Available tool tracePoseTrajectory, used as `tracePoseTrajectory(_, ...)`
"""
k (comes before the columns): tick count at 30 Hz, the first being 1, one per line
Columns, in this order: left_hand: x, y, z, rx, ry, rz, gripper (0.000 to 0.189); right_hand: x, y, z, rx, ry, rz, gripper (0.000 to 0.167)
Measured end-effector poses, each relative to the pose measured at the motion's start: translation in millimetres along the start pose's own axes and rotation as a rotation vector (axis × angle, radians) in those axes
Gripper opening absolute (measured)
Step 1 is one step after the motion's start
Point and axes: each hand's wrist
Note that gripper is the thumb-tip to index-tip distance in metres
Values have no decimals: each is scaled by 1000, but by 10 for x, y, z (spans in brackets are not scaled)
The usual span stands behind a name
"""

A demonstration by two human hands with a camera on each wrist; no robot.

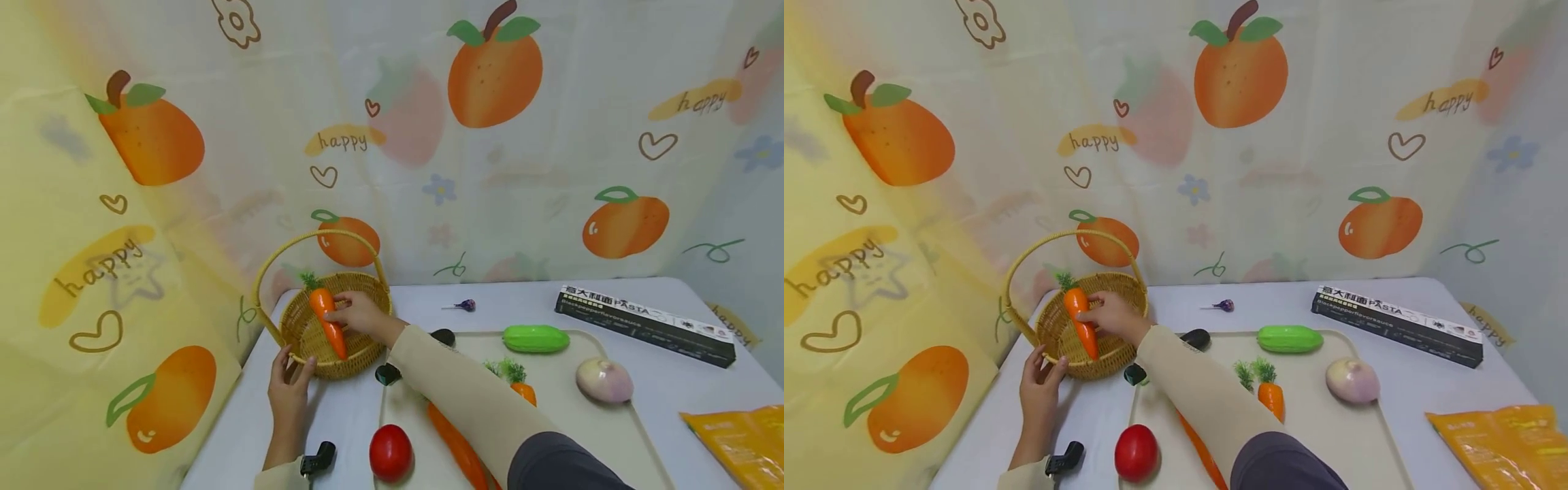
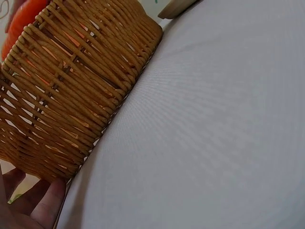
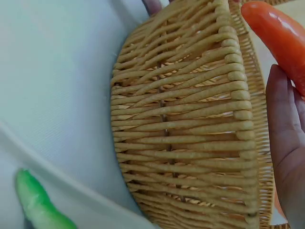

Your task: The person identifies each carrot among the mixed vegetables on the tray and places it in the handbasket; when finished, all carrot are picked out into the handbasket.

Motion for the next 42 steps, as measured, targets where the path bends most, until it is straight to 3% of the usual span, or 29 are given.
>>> tracePoseTrajectory(8,18,-12,-31,-7,-4,-3,67,62,88,-138,-19,155,119,58)
tracePoseTrajectory(14,-40,-8,1,-10,4,-13,68,205,174,-149,-14,171,267,57)
tracePoseTrajectory(18,-61,3,6,-18,5,-31,68,308,183,-162,-1,197,448,49)
tracePoseTrajectory(26,-14,1,-2,-28,13,-16,67,315,185,-171,124,147,652,32)
tracePoseTrajectory(33,1,0,1,-6,-2,16,68,271,200,-163,127,113,591,35)
tracePoseTrajectory(42,-28,114,13,-25,-8,18,69,89,57,39,33,3,267,31)
Point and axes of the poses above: each hand's wrist, its own z-axis away from the middle knuckle, its own x-axis out of the palm, y = z × x, and after that the axes turned 1 degree about -y, right-handed
